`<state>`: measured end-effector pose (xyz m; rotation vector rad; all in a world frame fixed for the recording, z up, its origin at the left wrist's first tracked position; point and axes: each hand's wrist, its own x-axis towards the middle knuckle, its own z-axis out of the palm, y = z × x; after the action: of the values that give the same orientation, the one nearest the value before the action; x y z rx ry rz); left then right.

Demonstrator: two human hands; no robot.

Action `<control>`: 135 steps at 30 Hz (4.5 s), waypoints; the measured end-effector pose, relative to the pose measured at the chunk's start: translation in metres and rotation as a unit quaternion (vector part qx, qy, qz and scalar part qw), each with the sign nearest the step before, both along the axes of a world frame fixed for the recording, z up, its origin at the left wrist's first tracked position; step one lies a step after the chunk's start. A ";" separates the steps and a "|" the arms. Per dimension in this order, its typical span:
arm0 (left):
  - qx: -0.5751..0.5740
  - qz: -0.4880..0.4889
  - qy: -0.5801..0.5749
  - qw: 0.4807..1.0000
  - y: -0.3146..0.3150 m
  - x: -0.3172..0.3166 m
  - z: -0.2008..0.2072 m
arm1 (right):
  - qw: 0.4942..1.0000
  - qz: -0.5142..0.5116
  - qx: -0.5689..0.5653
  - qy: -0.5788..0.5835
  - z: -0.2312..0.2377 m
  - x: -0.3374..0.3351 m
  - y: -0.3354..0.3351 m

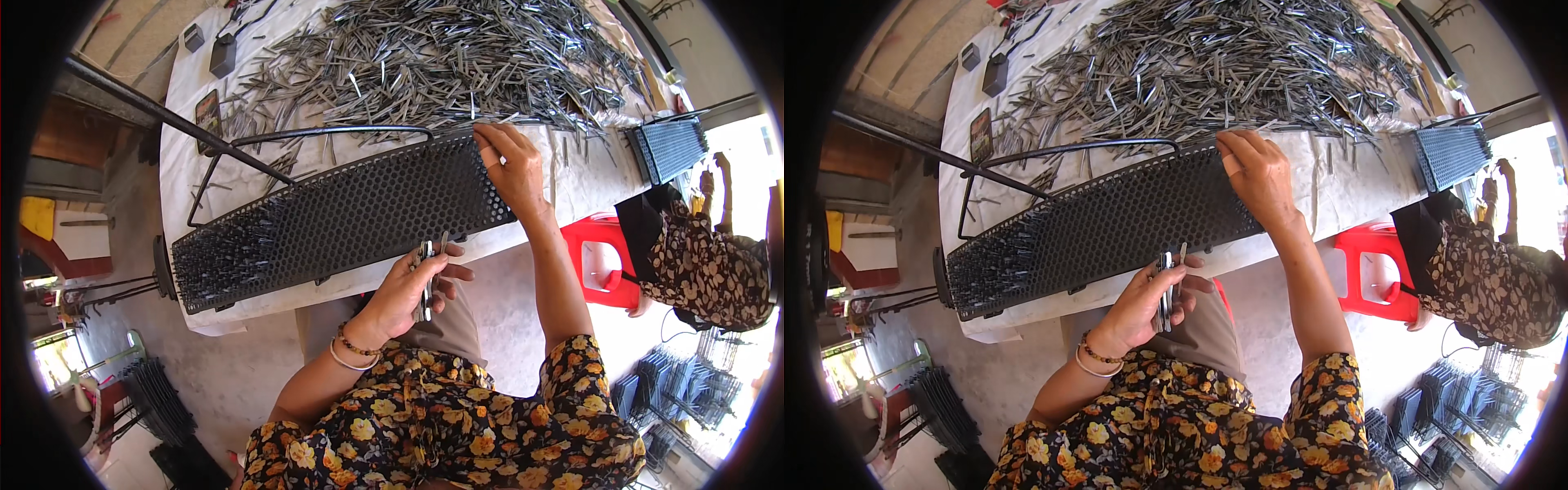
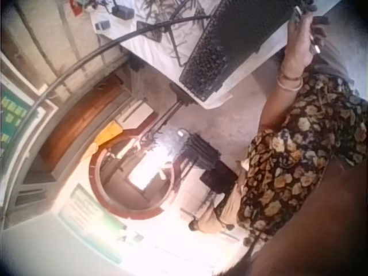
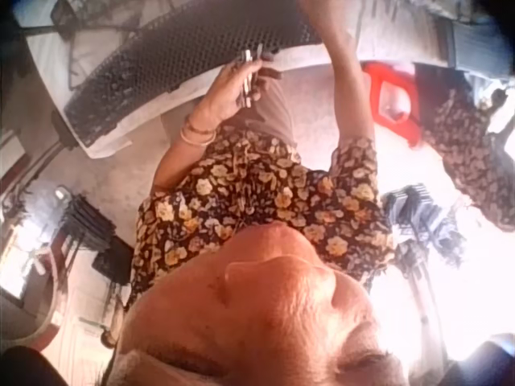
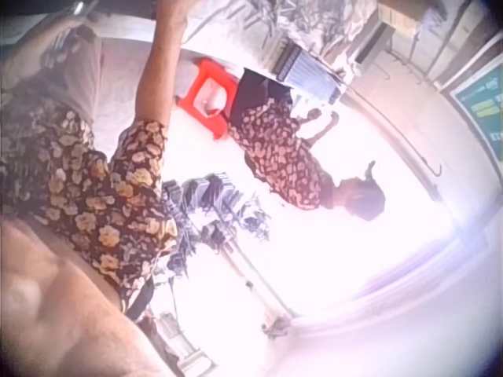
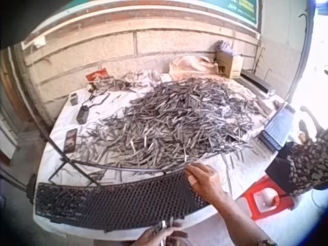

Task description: Inserting small metal pins into a perforated black plate.

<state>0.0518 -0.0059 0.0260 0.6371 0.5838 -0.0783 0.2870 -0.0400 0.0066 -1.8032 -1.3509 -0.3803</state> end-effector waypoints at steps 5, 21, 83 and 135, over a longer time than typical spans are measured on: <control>0.019 0.017 -0.015 1.000 0.001 0.001 0.003 | 0.997 0.007 -0.030 0.068 0.006 -0.015 -0.004; -0.002 0.009 -0.039 0.999 0.001 0.002 -0.002 | 0.939 -0.072 -0.031 0.334 0.029 -0.019 -0.030; -0.008 -0.012 0.046 0.999 -0.014 0.008 0.000 | 0.987 -0.033 -0.007 0.159 0.014 0.020 -0.011; -0.125 0.180 -0.054 0.974 0.014 -0.107 -0.019 | 0.968 0.234 -0.066 -0.056 0.003 -0.187 0.127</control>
<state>-0.0549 0.0078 0.0074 0.2813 0.5659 0.2193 0.1004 0.0873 0.0100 -1.5159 -1.8627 -0.1397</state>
